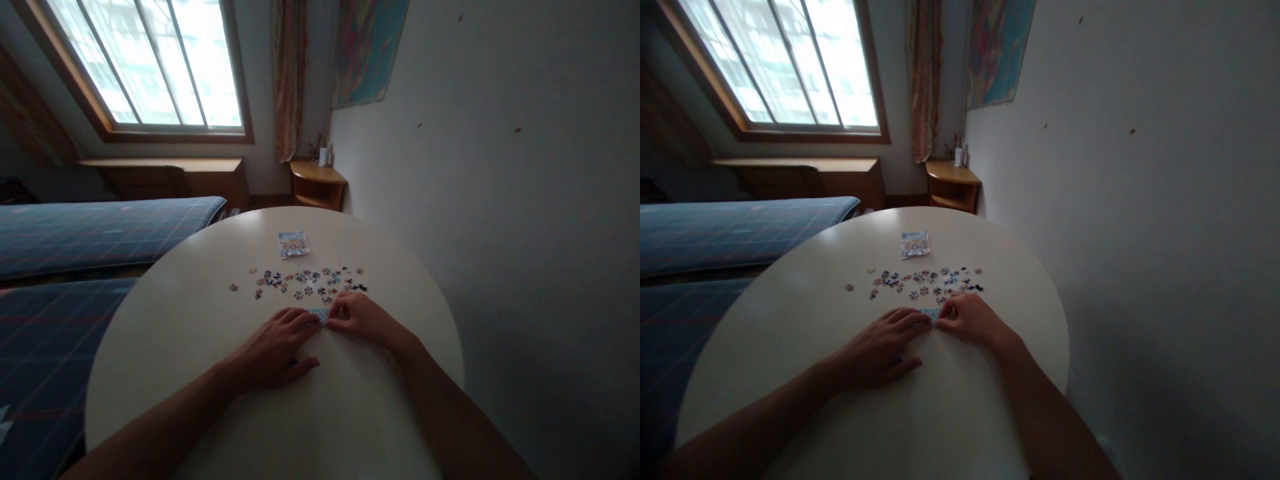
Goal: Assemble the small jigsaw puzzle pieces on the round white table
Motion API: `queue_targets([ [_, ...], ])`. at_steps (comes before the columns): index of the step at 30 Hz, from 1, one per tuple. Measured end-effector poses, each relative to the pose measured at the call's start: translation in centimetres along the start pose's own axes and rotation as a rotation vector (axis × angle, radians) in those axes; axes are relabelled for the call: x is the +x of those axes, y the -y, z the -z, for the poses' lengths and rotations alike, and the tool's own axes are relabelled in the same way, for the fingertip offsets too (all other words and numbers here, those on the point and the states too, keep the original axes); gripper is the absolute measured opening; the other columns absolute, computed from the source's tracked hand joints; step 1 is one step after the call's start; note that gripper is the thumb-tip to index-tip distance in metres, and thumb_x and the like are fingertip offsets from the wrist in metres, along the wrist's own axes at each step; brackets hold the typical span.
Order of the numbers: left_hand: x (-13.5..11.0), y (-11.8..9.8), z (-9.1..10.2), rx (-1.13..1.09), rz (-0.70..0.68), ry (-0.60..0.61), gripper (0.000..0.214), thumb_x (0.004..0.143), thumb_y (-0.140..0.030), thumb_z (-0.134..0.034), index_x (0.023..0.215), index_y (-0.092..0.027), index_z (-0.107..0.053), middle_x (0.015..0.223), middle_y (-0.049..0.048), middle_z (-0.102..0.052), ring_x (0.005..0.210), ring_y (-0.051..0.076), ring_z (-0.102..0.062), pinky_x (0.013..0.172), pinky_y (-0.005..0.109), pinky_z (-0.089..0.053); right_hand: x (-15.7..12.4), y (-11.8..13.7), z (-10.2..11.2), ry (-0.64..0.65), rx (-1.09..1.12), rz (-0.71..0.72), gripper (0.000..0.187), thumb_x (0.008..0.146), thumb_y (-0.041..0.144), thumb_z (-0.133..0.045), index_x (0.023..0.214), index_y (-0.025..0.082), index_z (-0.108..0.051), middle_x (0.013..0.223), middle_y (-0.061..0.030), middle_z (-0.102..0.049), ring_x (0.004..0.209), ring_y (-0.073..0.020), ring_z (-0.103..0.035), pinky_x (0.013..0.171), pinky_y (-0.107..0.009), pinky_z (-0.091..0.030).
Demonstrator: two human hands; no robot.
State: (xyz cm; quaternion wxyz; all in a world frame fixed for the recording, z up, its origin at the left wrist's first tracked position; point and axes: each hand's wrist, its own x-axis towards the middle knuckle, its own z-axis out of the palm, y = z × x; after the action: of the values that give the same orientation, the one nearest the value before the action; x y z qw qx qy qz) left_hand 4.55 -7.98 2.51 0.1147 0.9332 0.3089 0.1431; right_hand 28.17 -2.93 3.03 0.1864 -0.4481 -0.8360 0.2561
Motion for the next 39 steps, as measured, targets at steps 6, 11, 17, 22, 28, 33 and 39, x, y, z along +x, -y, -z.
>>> queue_targets([
  [6, -0.2, 0.2, 0.1, -0.040, -0.002, -0.002, 0.052, 0.094, -0.037, -0.053, 0.143, -0.026, -0.042, 0.141, 0.0089, -0.051, 0.130, 0.028, -0.046, 0.112, 0.047, -0.036, 0.1, 0.3, 0.1, -0.001, -0.011, -0.025, 0.012, 0.077, 0.031, -0.074, 0.076, 0.019, -0.074, 0.080, -0.0036, -0.067, 0.073, -0.0146, -0.059, 0.066, -0.025, -0.042],
  [11, 0.0, 0.3, 0.2, -0.033, -0.005, -0.007, 0.047, 0.097, -0.037, -0.050, 0.142, -0.024, -0.045, 0.139, 0.0085, -0.053, 0.127, 0.027, -0.048, 0.111, 0.047, -0.038, 0.2, 0.5, -0.1, -0.020, -0.031, -0.039, 0.013, 0.078, 0.031, -0.072, 0.074, 0.019, -0.073, 0.078, -0.0038, -0.069, 0.071, -0.0148, -0.059, 0.066, -0.026, -0.042],
  [17, 0.0, 0.4, -0.1, -0.002, 0.011, 0.007, 0.051, 0.095, -0.038, -0.053, 0.143, -0.023, -0.043, 0.140, 0.0089, -0.052, 0.130, 0.028, -0.046, 0.113, 0.047, -0.036, 0.2, 0.5, -0.3, -0.014, -0.049, -0.044, 0.015, 0.077, 0.033, -0.072, 0.074, 0.018, -0.073, 0.075, -0.0031, -0.068, 0.069, -0.0141, -0.058, 0.063, -0.025, -0.040],
  [22, -0.2, 0.4, -0.1, -0.004, 0.014, 0.000, 0.056, 0.095, -0.037, -0.054, 0.147, -0.027, -0.038, 0.147, 0.0073, -0.047, 0.136, 0.029, -0.040, 0.115, 0.049, -0.033, 0.1, 0.3, -0.2, -0.017, -0.036, -0.035, 0.015, 0.079, 0.032, -0.072, 0.076, 0.018, -0.072, 0.076, -0.0026, -0.067, 0.069, -0.0135, -0.057, 0.064, -0.025, -0.040],
  [28, -0.3, 0.8, -0.2, -0.013, 0.004, 0.007, 0.056, 0.095, -0.038, -0.054, 0.148, -0.028, -0.037, 0.147, 0.0060, -0.048, 0.135, 0.028, -0.042, 0.114, 0.048, -0.035, 0.2, -0.1, -0.2, -0.020, -0.036, 0.046, 0.013, 0.079, 0.031, -0.073, 0.081, 0.018, -0.072, 0.078, -0.0026, -0.066, 0.074, -0.0146, -0.057, 0.068, -0.025, -0.041],
  [33, -0.7, 1.9, -0.6, 0.031, 0.059, -0.037, 0.050, 0.098, -0.040, -0.051, 0.145, -0.029, -0.041, 0.150, 0.0058, -0.045, 0.137, 0.027, -0.040, 0.114, 0.049, -0.036, 0.5, -1.3, 0.2, -0.070, -0.048, -0.015, 0.015, 0.085, 0.030, -0.067, 0.091, 0.019, -0.073, 0.084, -0.0045, -0.068, 0.079, -0.0163, -0.061, 0.076, -0.029, -0.045],
  [39, -1.5, 4.7, -0.4, 0.129, 0.258, -0.109, 0.048, 0.102, -0.045, -0.038, 0.145, -0.025, -0.043, 0.153, 0.0073, -0.043, 0.139, 0.027, -0.039, 0.114, 0.050, -0.035, 0.8, -4.5, 1.0, -0.273, -0.173, -0.117, 0.039, 0.087, 0.034, -0.060, 0.122, 0.018, -0.066, 0.129, -0.0139, -0.063, 0.124, -0.0273, -0.054, 0.108, -0.045, -0.038],
])
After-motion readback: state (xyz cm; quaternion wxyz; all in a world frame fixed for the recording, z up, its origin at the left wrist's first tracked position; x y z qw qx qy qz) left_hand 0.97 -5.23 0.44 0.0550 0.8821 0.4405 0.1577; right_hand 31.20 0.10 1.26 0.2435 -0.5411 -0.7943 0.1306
